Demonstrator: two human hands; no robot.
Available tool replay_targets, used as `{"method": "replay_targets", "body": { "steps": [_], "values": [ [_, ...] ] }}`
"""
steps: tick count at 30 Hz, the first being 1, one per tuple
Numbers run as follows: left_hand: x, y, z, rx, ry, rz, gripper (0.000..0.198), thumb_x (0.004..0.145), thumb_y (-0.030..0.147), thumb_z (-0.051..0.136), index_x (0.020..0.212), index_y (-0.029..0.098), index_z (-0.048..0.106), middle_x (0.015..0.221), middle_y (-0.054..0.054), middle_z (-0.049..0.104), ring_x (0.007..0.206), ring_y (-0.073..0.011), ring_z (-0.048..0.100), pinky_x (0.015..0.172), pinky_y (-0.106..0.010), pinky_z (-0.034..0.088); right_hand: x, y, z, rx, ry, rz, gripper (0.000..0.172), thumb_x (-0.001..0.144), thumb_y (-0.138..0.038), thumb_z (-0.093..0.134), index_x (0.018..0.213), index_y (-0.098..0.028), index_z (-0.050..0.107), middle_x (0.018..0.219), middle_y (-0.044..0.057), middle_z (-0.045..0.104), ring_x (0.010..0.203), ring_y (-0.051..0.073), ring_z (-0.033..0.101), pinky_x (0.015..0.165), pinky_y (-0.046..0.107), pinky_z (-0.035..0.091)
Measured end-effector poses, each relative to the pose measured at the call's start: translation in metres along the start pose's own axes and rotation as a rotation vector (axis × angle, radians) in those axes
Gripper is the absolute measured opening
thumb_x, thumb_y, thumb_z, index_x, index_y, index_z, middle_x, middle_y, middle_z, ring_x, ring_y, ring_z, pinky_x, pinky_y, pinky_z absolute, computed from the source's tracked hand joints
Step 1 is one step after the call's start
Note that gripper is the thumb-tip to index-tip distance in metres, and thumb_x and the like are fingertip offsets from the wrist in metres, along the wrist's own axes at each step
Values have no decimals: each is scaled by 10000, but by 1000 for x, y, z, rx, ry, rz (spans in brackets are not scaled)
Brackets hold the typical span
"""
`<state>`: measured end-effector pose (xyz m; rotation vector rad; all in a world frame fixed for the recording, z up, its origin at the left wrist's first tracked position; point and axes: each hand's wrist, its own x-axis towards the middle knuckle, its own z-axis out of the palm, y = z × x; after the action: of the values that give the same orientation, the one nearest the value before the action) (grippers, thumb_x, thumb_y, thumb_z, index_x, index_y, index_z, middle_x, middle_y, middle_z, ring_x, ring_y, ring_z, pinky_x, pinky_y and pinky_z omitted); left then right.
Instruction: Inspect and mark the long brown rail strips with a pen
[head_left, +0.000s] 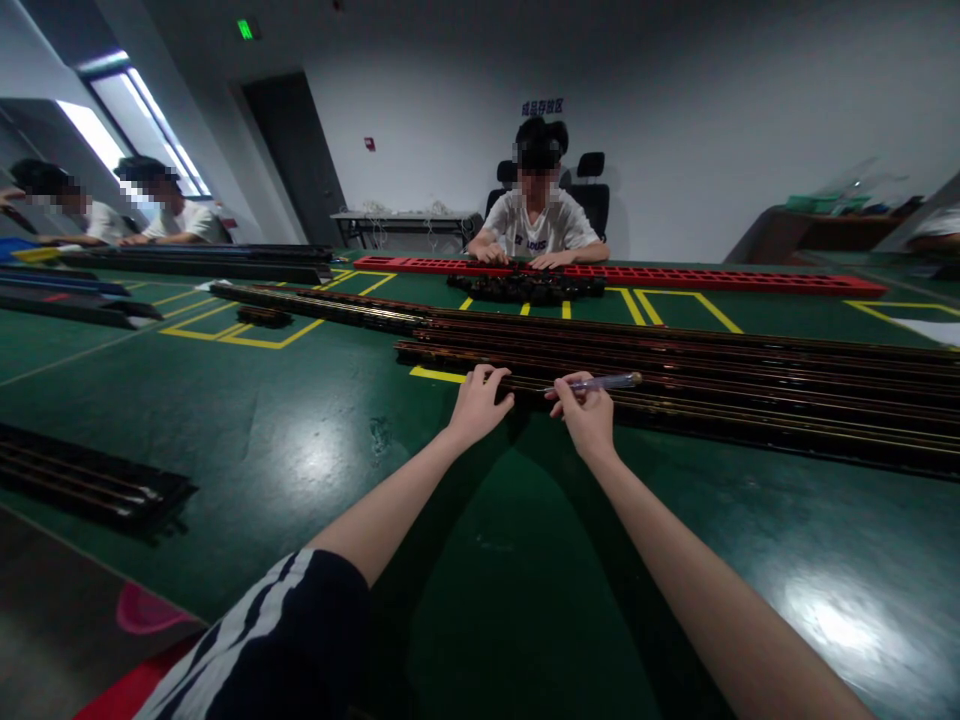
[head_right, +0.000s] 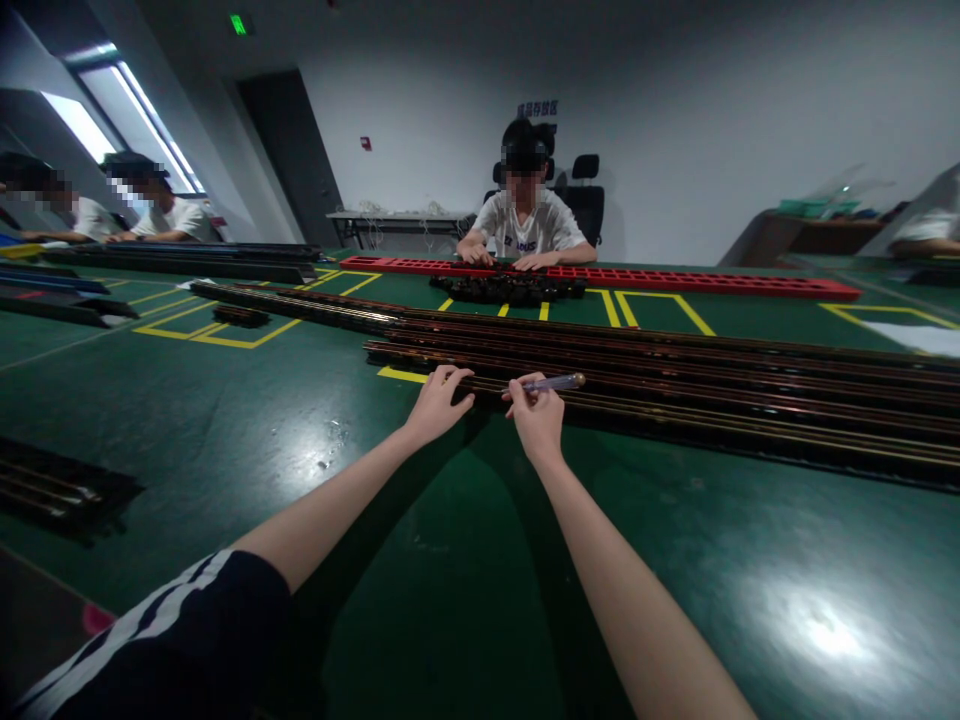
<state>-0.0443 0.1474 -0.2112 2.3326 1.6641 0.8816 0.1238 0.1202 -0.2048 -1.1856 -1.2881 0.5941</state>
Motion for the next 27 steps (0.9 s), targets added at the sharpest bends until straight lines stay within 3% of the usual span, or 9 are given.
{"method": "replay_targets", "body": {
  "steps": [3,10,27],
  "values": [
    [0,1,-1,-4,-6,-5,359,873,239,531,1232,227,534,1246,-83,487,1153,-250,499,1007,-432,409,0,1,0,5,34,0,336,794,-535,573,765,-204,518,646,39,679,443,131,585,445,247,477],
    [-1,-1,0,-11,-3,2,358,874,232,532,1231,208,538,1236,-92,493,1149,-257,500,996,-426,417,1,1,-2,27,-78,6,396,770,-597,589,767,-210,508,691,34,666,481,138,606,451,252,483],
    [1,0,0,-1,19,3,337,861,213,550,1198,215,557,1191,-83,511,1124,-252,507,986,-412,422,2,1,-2,19,-108,-20,428,776,-630,558,781,-205,507,685,33,651,464,135,588,448,253,455]
  ]
}}
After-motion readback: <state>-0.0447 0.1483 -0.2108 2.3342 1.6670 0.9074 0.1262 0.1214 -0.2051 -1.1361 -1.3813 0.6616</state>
